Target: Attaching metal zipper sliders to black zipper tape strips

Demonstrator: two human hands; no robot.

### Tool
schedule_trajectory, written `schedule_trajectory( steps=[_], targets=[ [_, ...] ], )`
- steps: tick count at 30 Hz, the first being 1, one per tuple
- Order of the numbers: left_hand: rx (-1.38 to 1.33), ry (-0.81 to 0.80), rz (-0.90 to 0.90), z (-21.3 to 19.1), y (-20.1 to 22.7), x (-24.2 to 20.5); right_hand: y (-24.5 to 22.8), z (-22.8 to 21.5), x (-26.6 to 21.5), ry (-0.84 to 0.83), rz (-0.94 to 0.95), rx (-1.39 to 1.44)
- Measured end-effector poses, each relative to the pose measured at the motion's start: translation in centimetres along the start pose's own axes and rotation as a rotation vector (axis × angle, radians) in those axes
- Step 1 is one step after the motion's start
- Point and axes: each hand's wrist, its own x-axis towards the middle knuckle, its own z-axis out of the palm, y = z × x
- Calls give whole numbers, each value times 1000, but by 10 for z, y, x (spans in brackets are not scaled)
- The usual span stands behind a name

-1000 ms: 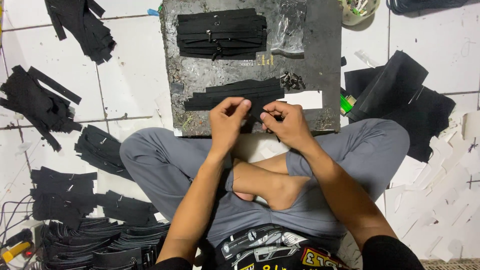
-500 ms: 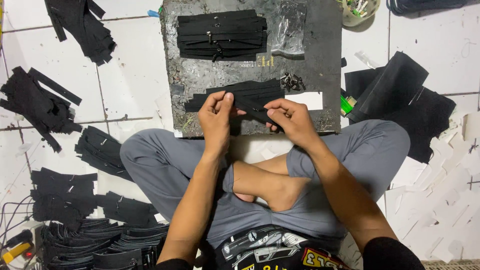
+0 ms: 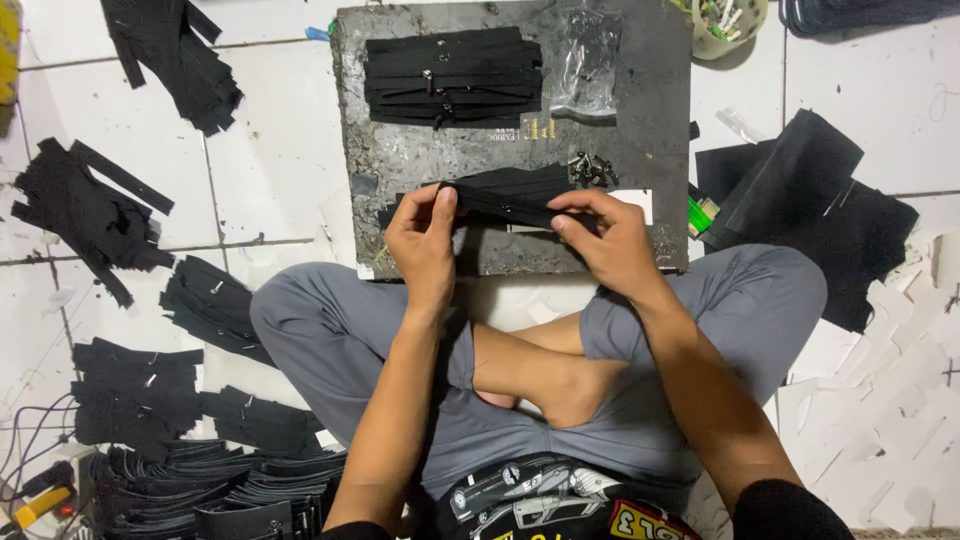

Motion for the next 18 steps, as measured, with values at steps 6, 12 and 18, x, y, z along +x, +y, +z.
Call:
schedule_trajectory(
  steps=[6, 12, 18],
  targets=[
    [20, 69, 36, -6, 16, 16, -4, -2, 19, 157, 15, -25],
    [43, 67, 128, -12, 41, 61, -28, 13, 70, 163, -106, -59],
    [59, 23, 113, -20, 35, 103, -27, 25, 109, 141, -81, 43]
  ],
)
